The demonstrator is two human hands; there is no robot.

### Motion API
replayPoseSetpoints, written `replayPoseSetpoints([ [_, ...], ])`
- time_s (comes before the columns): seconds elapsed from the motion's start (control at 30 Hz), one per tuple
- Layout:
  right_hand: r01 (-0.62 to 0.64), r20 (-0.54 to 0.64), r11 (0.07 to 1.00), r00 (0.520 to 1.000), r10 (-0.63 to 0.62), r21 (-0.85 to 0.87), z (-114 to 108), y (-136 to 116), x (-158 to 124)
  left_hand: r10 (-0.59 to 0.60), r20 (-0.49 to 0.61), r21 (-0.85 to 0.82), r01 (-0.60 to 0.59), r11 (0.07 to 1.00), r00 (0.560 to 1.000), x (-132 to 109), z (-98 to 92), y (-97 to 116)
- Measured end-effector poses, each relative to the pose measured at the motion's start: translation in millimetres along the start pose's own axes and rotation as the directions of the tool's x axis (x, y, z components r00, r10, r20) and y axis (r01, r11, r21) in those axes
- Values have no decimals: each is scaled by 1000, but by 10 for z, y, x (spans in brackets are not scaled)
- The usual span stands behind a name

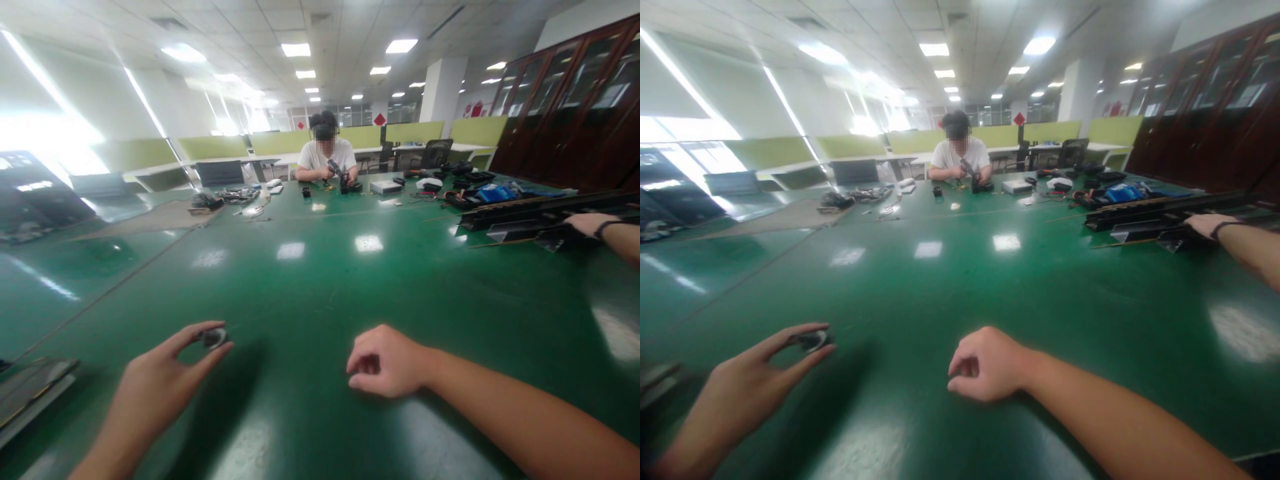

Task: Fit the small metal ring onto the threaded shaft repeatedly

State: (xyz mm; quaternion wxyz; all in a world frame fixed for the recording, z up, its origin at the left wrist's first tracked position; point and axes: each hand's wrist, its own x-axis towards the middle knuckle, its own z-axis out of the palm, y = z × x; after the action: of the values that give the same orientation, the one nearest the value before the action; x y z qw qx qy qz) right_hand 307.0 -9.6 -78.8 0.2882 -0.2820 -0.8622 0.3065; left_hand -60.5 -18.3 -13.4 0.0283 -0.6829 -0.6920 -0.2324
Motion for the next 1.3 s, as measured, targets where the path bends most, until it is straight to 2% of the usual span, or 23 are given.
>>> replayPoseSetpoints([
  [0.07, -67, -9, 998, 998, 67, -9, -30, -23, -8, 123, 109, -138, -108, 985, 986, 91, 114, 389],
  [0.17, -158, 21, 987, 987, 158, 18, -63, -41, -13, 376, 180, -344, -300, 890, 909, 136, 316, 985],
  [0.27, -237, 22, 968, 971, 236, 79, -66, -24, -1, 445, 218, -378, -345, 859, 869, 139, 571, 1377],
  [0.33, -292, -11, 951, 955, 295, 104, -62, -2, 16, 455, 234, -383, -349, 855, 859, 147, 750, 1478],
  [0.47, -356, -35, 928, 932, 361, 110, -60, 16, 50, 484, 225, -524, -314, 792, 845, 162, 1027, 1409],
  [0.57, -358, -16, 930, 933, 360, 88, -61, 1, 60, 497, 208, -613, -284, 737, 842, 140, 1107, 1313],
  [0.83, -297, -128, 955, 948, 292, -25, -61, -11, 49, 482, 109, -657, -301, 691, 869, 84, 1047, 1296],
  [1.03, -257, -57, 966, 965, 256, -7, -24, 16, 36, 505, 162, -653, -292, 699, 847, 82, 1038, 1289],
  [1.17, -247, -56, 969, 968, 245, -17, -9, 41, 29, 538, 186, -662, -300, 687, 822, 68, 1021, 1313],
  [1.3, -249, -44, 969, 968, 248, -13, -1, 58, 23, 541, 184, -654, -309, 691, 821, 65, 1026, 1318],
])
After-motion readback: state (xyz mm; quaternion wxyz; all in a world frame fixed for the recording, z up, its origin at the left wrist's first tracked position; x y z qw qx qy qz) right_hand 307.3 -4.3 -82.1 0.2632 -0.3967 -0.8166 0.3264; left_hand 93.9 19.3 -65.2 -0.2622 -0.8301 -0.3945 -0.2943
